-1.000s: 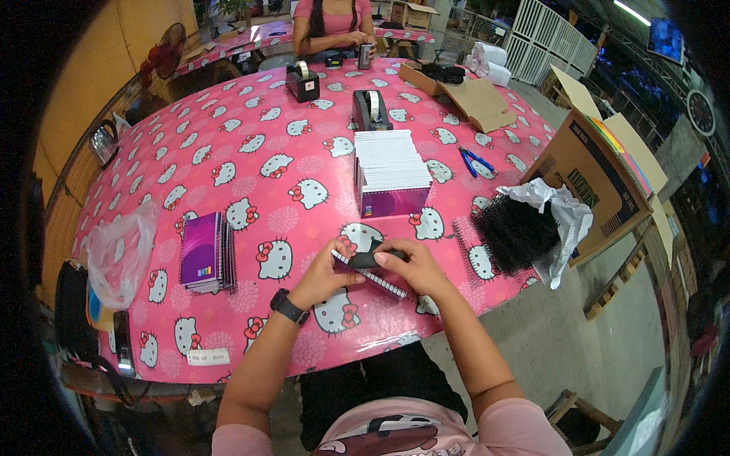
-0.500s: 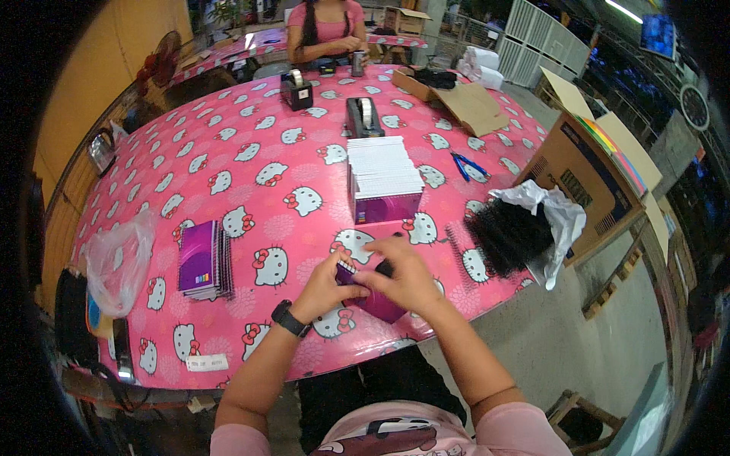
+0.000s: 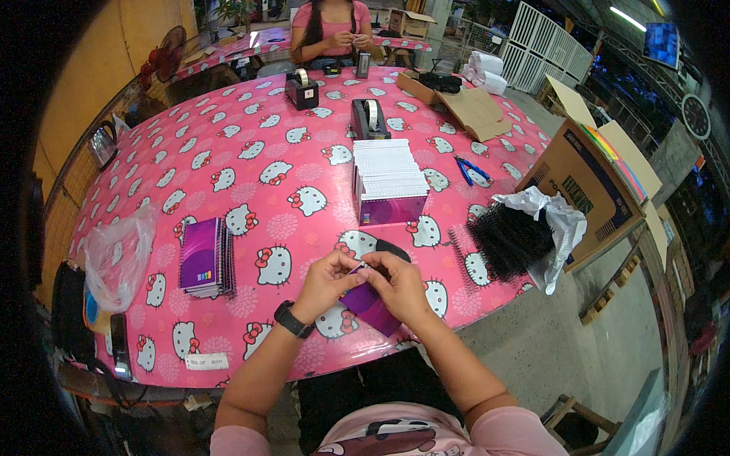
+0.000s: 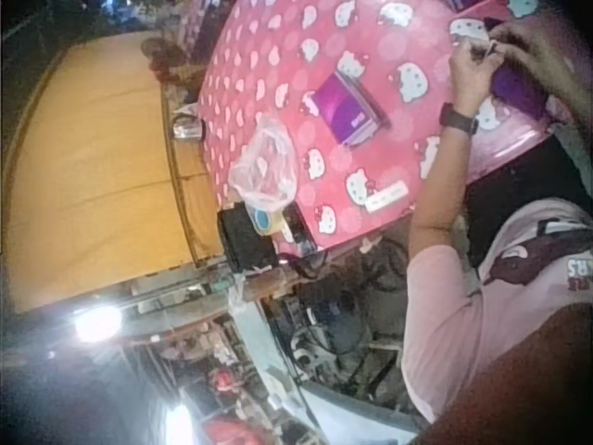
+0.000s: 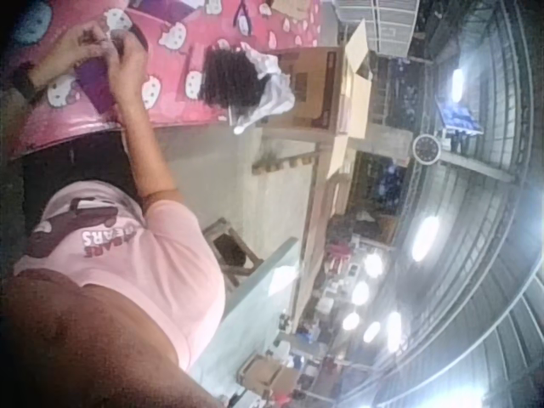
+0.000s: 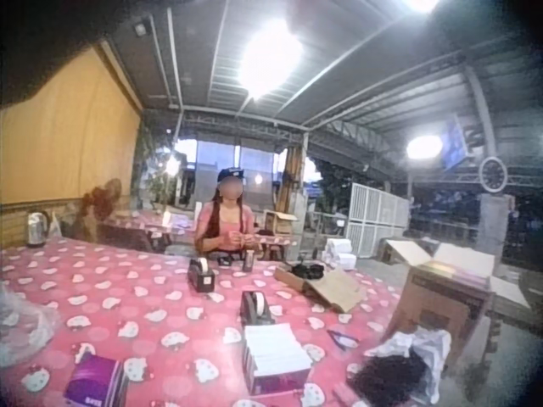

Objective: The person assembles spiral-bound notebooks by inserting a black plastic cover into the spiral binding of a purple notebook. They repeatedly pick up a notebook and a cover, align them, and press the cover into place. The finished notebooks are stacked on the table.

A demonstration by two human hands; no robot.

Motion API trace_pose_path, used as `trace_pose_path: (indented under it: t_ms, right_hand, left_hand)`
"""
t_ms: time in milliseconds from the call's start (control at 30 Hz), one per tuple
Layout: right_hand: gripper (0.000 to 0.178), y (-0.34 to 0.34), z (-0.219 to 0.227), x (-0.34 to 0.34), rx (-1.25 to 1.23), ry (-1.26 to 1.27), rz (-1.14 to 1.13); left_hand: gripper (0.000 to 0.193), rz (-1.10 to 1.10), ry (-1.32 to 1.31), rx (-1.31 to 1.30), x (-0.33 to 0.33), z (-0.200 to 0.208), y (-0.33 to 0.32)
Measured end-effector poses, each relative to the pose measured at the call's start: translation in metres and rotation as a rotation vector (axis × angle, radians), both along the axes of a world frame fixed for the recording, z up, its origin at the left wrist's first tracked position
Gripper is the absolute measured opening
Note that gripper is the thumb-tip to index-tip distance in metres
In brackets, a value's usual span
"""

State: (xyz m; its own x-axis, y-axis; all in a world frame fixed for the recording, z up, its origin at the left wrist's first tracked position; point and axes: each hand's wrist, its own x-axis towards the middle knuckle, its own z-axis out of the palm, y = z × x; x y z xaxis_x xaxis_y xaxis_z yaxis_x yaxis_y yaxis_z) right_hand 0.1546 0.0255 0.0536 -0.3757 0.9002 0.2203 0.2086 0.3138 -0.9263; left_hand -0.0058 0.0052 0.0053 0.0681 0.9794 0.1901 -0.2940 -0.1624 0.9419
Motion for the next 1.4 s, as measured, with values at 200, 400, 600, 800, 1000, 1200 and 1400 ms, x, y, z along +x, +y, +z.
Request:
trace_pose_path:
  t_ms: [200,400,600,800,1000,1200,1400]
  right_hand:
    - [0.021,-0.001,0.005,0.001,0.12,-0.091,0.01]
    - [0.025,0.009,0.002,0.006,0.413,-0.236,0.023]
    - [0.024,0.004,0.0,0.004,0.177,-0.098,0.02]
    - [0.024,0.003,-0.013,-0.001,0.1,0.064,-0.002]
    - [0.025,-0.001,0.001,0.0,0.206,-0.085,-0.016]
    - [0.013,0.001,0.01,0.001,0.419,-0.187,0.068]
    - [0.009,-0.001,0.005,0.002,0.415,-0.173,0.077]
  left_hand:
    - [0.013,0.08,0.142,0.086,0.003,-0.005,0.0]
    - [0.014,0.066,0.077,0.11,0.004,-0.001,0.0]
    - [0.012,-0.024,0.131,0.042,-0.004,0.0,-0.002]
    - [0.012,-0.01,0.053,0.081,0.0,0.0,0.0]
    - [0.011,0.044,0.175,0.112,-0.002,0.009,-0.004]
    - [0.015,0.009,0.058,0.064,-0.005,0.008,-0.001]
    - [0.019,-0.02,0.055,0.0,-0.006,0.005,0.001]
